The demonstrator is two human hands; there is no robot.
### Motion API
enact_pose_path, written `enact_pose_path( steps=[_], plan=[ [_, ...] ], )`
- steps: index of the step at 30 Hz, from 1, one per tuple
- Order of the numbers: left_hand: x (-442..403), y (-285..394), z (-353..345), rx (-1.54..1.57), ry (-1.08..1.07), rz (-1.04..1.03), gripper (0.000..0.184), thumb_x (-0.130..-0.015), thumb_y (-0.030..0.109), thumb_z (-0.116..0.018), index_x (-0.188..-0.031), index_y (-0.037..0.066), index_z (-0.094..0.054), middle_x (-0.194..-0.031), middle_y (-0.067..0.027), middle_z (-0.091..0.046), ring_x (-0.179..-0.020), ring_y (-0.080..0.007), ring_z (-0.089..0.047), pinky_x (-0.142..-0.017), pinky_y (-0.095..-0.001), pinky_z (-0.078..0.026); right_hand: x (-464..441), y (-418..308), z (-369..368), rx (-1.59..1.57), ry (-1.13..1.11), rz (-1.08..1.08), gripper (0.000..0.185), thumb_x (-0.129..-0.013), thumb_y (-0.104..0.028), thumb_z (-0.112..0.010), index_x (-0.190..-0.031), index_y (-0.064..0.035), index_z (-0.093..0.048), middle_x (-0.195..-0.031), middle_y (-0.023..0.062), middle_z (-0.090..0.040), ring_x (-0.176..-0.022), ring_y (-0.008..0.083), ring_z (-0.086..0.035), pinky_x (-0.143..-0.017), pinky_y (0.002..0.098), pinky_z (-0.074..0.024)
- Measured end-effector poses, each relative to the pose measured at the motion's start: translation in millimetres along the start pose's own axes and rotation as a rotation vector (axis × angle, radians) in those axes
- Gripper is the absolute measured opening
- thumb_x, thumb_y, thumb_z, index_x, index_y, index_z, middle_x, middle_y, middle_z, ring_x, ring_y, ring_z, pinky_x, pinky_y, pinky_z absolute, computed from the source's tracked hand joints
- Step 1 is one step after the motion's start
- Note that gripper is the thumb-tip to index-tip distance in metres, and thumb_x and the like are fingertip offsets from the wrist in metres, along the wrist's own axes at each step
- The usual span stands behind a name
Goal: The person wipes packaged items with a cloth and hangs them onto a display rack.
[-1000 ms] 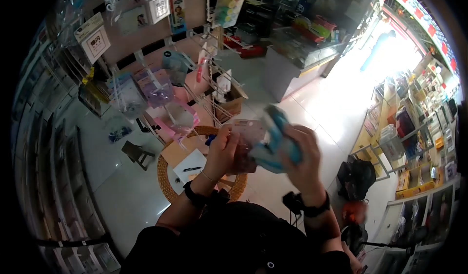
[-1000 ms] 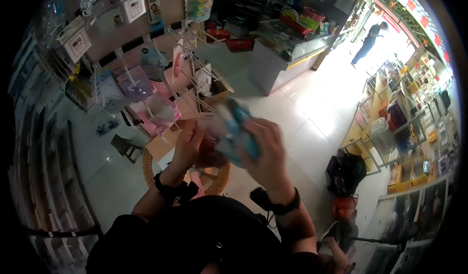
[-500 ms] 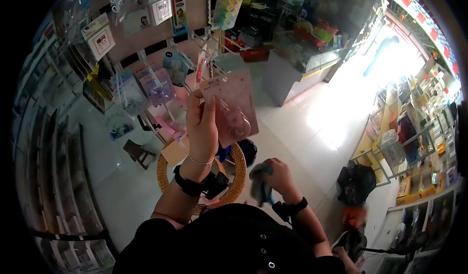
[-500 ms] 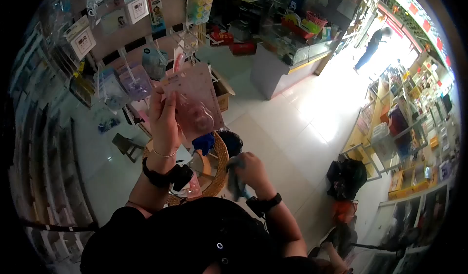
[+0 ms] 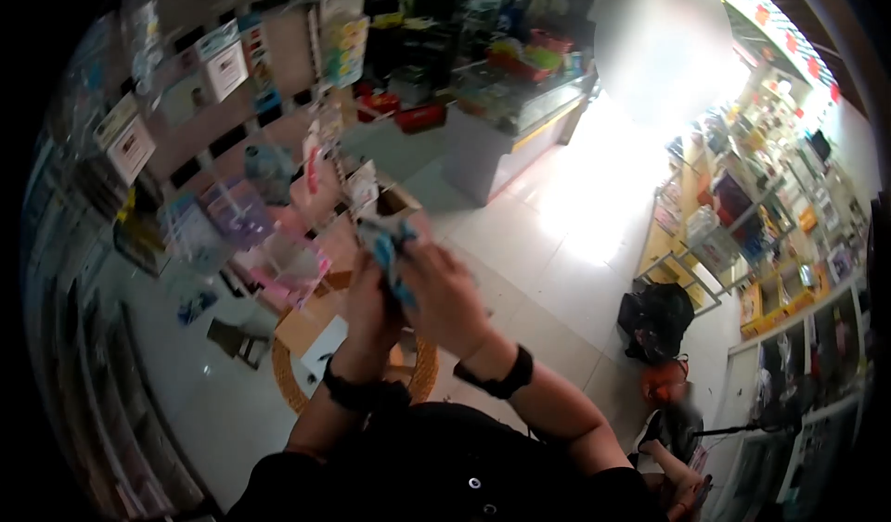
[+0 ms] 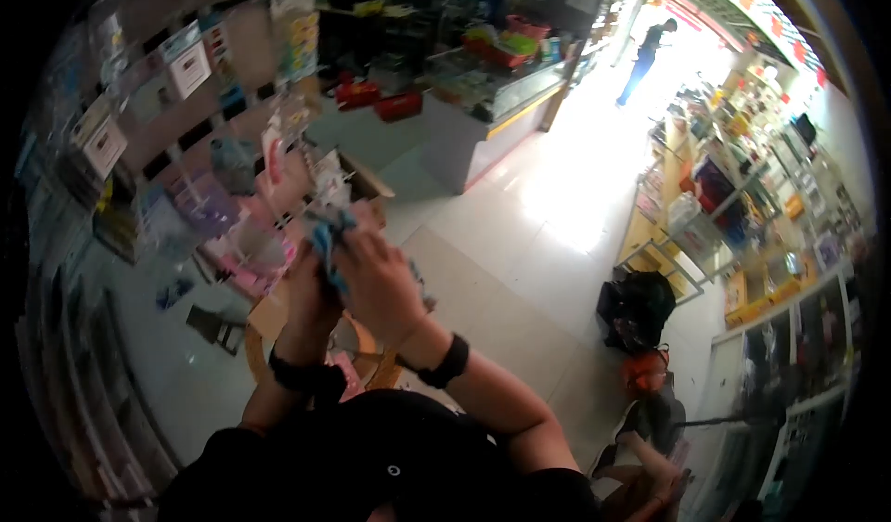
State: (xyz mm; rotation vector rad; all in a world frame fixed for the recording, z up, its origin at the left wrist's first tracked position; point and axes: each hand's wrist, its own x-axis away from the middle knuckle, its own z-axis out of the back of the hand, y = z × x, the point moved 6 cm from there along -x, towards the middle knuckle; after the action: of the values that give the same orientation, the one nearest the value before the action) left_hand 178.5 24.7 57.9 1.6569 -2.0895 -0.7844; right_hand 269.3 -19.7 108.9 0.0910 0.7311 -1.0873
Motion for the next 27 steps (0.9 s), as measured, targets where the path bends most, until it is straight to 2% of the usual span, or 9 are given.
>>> enact_pose_path(
  steps=[4,10,12,14,16,18,24,25,27],
  plan=[
    [-5.5,-6.4,39.0,-0.075,0.158,0.053,0.019,-0.096,0.011,-0.039,-0.111,0.007,-0.049,-0.109,-0.0098,-0.057,-0.099,-0.0230,-0.059,-0.084,-0.0365,-0.051,23.8,-7.0,-22.4,0.223,-0.061,0.102,0.036,-0.074,-0.018,-0.063,-0.110,-0.0154,-0.062,-0.126,0.0052,-0.049,-0.119,0.0246,-0.044,-0.091,0.0387,-0.0428],
    [-14.1,-28.7,82.6,0.122,0.171,0.207,0.017,-0.098,0.013,-0.037,-0.108,0.007,-0.050,-0.104,-0.0102,-0.058,-0.095,-0.0230,-0.060,-0.084,-0.0371,-0.051,47.0,-7.1,-25.5,0.258,-0.048,0.259,0.033,-0.076,-0.018,-0.060,-0.109,-0.0165,-0.063,-0.124,0.0034,-0.050,-0.114,0.0236,-0.046,-0.088,0.0371,-0.0437],
    [-13.4,-24.9,85.7,0.116,0.224,0.182,0.014,-0.098,0.014,-0.042,-0.107,0.008,-0.050,-0.103,-0.0095,-0.058,-0.095,-0.0221,-0.060,-0.085,-0.0371,-0.051,54.9,-8.0,-25.6,0.264,-0.039,0.283,0.031,-0.076,-0.018,-0.059,-0.107,-0.0158,-0.063,-0.122,0.0037,-0.051,-0.112,0.0238,-0.047,-0.088,0.0370,-0.0438],
    [-11.6,5.4,96.1,-0.022,0.337,-0.014,0.013,-0.097,0.013,-0.046,-0.108,0.008,-0.051,-0.102,-0.0079,-0.058,-0.094,-0.0211,-0.060,-0.083,-0.0357,-0.051,70.4,-14.8,-36.4,0.218,-0.041,0.353,0.028,-0.077,-0.018,-0.059,-0.105,-0.0150,-0.063,-0.119,0.0041,-0.052,-0.109,0.0240,-0.048,-0.088,0.0369,-0.0439],
    [-12.5,37.1,95.3,0.012,0.374,-0.173,0.013,-0.096,0.012,-0.050,-0.108,0.008,-0.053,-0.099,-0.0064,-0.059,-0.093,-0.0189,-0.060,-0.080,-0.0336,-0.052,95.6,7.5,-69.8,0.298,-0.264,0.264,0.033,-0.079,-0.023,-0.060,-0.111,-0.0134,-0.062,-0.110,0.0037,-0.056,-0.104,0.0241,-0.051,-0.082,0.0375,-0.0459],
    [-9.2,69.0,101.2,-0.156,0.391,-0.262,0.013,-0.097,0.014,-0.051,-0.106,0.007,-0.054,-0.095,-0.0052,-0.060,-0.089,-0.0153,-0.060,-0.075,-0.0312,-0.051,124.9,44.4,-92.1,0.177,-0.522,0.081,0.027,-0.080,-0.022,-0.060,-0.105,-0.0132,-0.064,-0.105,0.0037,-0.057,-0.100,0.0241,-0.054,-0.085,0.0394,-0.0471],
    [15.3,165.0,97.4,-0.750,0.320,-0.511,0.016,-0.097,0.019,-0.053,-0.104,0.005,-0.057,-0.083,-0.0008,-0.056,-0.070,-0.0089,-0.053,-0.062,-0.0265,-0.044,174.6,103.1,-67.1,-0.077,-0.337,-0.290,0.030,-0.067,-0.010,-0.063,-0.096,-0.0050,-0.064,-0.105,0.0108,-0.062,-0.099,0.0318,-0.056,-0.090,0.0391,-0.0444],
    [13.0,178.4,113.0,-0.885,0.408,-0.666,0.018,-0.097,0.020,-0.053,-0.103,0.003,-0.058,-0.079,0.0000,-0.054,-0.067,-0.0085,-0.048,-0.060,-0.0260,-0.041,180.1,108.4,-61.5,-0.080,-0.324,-0.340,0.029,-0.067,-0.010,-0.063,-0.095,-0.0045,-0.064,-0.104,0.0114,-0.062,-0.098,0.0326,-0.057,-0.090,0.0401,-0.0441],
    [6.4,190.6,131.1,-0.903,0.458,-0.724,0.019,-0.096,0.020,-0.054,-0.101,0.003,-0.058,-0.079,-0.0002,-0.054,-0.068,-0.0086,-0.048,-0.061,-0.0258,-0.042,190.5,117.4,-54.0,-0.058,-0.291,-0.443,0.026,-0.069,-0.010,-0.062,-0.095,-0.0036,-0.064,-0.103,0.0128,-0.062,-0.096,0.0335,-0.057,-0.089,0.0419,-0.0441]
  ],
)
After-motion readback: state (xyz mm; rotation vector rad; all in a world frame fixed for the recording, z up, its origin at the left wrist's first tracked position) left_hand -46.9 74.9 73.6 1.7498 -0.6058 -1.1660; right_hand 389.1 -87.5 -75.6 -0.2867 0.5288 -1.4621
